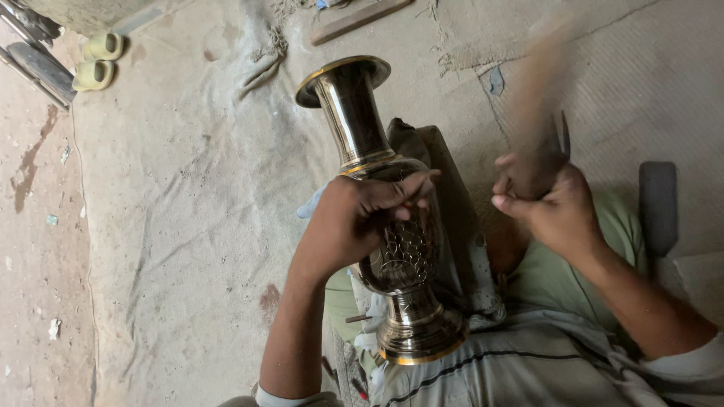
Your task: The person sits on the floor with a brass vase held between their legs and engraves a decorative pattern into its surface. They hold a small chisel against the metal with one hand and strike it with a wooden mallet in the other, repositioning the chisel repeatedly to work across the patterned area.
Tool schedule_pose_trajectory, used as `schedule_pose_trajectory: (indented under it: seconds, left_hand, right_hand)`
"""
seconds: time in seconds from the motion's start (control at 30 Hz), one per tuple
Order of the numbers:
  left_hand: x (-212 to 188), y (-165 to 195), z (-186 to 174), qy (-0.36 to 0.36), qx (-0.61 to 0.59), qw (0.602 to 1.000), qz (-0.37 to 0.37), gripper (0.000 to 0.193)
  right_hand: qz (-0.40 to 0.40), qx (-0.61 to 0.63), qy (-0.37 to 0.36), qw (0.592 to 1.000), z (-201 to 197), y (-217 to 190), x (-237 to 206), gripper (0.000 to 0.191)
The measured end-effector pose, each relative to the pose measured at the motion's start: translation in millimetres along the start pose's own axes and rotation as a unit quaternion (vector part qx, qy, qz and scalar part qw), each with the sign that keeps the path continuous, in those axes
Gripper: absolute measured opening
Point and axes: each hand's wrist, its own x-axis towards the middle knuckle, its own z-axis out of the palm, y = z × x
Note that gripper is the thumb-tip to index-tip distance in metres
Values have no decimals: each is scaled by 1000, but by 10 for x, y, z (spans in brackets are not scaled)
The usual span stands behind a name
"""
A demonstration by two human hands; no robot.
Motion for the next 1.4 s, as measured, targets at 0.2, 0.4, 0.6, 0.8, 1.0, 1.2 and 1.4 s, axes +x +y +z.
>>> schedule_pose_trajectory:
  seconds: [0.2,0.4,0.6,0.8,1.0,1.2,1.4]
  left_hand:
    - [-190,31,158,141,-12,990,-23,61]
    - [-278,-100,281,217,-25,975,-37,47]
    - [-404,-110,542,338,39,936,-90,48]
    - [-445,-123,800,454,5,889,-63,53]
    - [-501,-152,896,504,56,861,-45,56]
    - [-462,-174,908,519,58,851,-55,62]
    - [-423,-150,933,530,58,846,-19,63]
  right_hand:
    - [140,-90,-62,984,-193,-287,307,44]
    - [-124,-90,-105,983,-305,-555,686,46]
    - [-70,-304,-196,930,-389,-856,1018,46]
    - [-35,-419,-267,867,-369,-1326,1282,41]
    - [-201,-485,-228,820,-427,-1657,1113,39]
    - [-304,-415,-127,848,-446,-1878,1305,40]
    - [-233,-408,-211,857,-325,-1899,1390,29]
